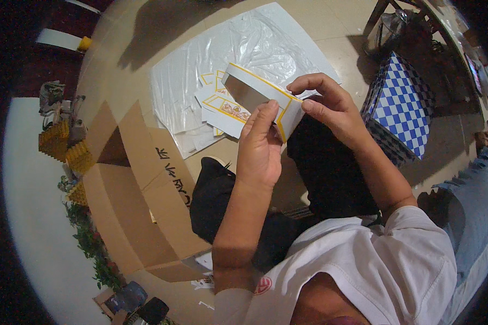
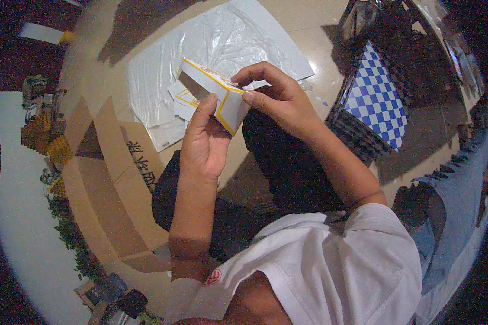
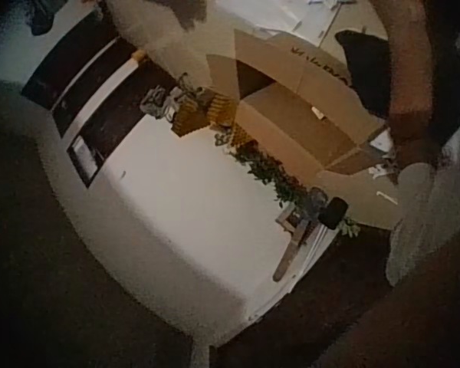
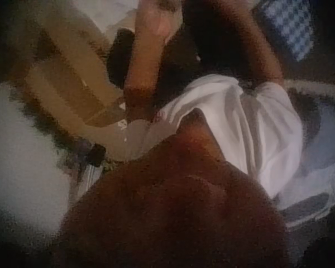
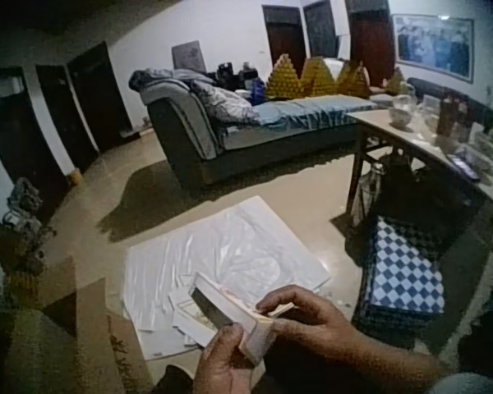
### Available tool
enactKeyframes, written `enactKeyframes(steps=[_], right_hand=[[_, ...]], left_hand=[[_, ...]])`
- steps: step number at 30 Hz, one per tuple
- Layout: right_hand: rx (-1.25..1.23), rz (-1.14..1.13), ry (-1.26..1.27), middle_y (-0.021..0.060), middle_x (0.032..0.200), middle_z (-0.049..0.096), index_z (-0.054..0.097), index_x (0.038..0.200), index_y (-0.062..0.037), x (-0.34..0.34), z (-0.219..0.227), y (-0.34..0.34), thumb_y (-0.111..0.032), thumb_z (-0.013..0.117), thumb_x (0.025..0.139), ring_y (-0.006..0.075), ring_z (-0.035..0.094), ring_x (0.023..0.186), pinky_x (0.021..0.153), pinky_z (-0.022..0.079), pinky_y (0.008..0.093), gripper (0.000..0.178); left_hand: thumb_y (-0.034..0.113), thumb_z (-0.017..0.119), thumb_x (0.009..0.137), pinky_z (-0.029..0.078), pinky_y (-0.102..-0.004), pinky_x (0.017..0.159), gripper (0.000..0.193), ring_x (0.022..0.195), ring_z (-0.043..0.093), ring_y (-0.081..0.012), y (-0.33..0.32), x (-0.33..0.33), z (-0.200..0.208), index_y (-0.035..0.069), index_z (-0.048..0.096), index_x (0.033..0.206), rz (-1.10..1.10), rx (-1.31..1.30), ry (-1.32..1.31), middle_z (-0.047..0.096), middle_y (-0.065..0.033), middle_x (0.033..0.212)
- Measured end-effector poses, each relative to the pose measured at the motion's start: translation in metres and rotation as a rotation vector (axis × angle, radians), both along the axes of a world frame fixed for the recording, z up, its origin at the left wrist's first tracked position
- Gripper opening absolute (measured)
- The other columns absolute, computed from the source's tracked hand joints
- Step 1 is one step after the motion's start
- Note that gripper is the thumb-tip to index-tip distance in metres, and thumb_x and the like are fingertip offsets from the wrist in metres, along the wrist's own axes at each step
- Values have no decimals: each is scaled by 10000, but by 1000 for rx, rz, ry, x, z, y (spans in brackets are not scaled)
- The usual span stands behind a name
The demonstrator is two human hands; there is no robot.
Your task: The person assembles small decorative paper boxes by folding flat printed sheets and securing the edges with adhesive tape. They repeatedly fold flaps, apply tape, and place the finished boxes into a nearby cardboard box.
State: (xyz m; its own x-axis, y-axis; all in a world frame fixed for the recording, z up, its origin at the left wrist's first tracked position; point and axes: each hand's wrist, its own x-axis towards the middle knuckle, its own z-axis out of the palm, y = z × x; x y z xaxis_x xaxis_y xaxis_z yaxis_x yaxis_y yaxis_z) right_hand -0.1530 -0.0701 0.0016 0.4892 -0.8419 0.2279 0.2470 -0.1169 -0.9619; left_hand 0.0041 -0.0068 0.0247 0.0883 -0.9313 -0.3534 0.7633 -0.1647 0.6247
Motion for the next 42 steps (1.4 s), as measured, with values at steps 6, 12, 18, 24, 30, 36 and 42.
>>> enactKeyframes(steps=[6,12,18,24,30,36,42], right_hand=[[32,13,40,52,1113,587,571,1141,-24,6,0,-3,-149,637,899,145,566,1046,878,485,301,280],[29,-13,130,48,1074,609,589,1104,-45,8,-5,-8,-203,689,870,147,578,1020,857,493,301,299],[80,-3,147,46,1066,613,590,1079,-46,8,-3,-12,-144,719,833,150,594,995,865,497,309,294],[86,-8,147,55,1060,610,580,1085,-31,9,-5,-14,-65,693,831,153,603,991,859,516,308,281],[52,-20,152,57,1053,612,587,1079,-22,10,-7,-15,-55,679,835,150,601,992,851,512,301,263],[54,-22,110,47,1052,621,600,1105,-27,-7,-21,-28,-97,650,872,131,590,959,837,498,284,249],[463,-399,189,75,1057,624,580,1163,-50,-90,-181,-79,-156,587,928,150,585,937,792,491,275,258]], left_hand=[[235,634,907,429,-310,916,230,1003,563,-146,-4,5,-10,61,623,1057,-4,25,0,620,-39,1041],[253,645,898,435,-293,892,232,962,575,-131,-6,-1,-4,60,628,1026,29,64,-26,632,-30,996],[135,677,880,440,-220,766,134,809,564,-70,-8,-7,-10,22,631,934,81,-45,-345,634,-21,866],[133,686,874,447,-221,721,138,794,551,-68,-9,-8,-24,9,637,912,122,-118,-614,631,-17,860],[131,680,879,467,-228,729,148,810,573,-81,-8,-11,-20,-5,635,919,158,-154,-794,641,-33,869],[145,684,861,445,-226,681,117,750,548,-66,-11,-15,-16,35,655,890,86,-51,-598,635,-10,841],[175,711,825,398,-294,875,210,919,561,-142,-17,-6,-35,55,620,971,140,28,-409,621,-37,940]])
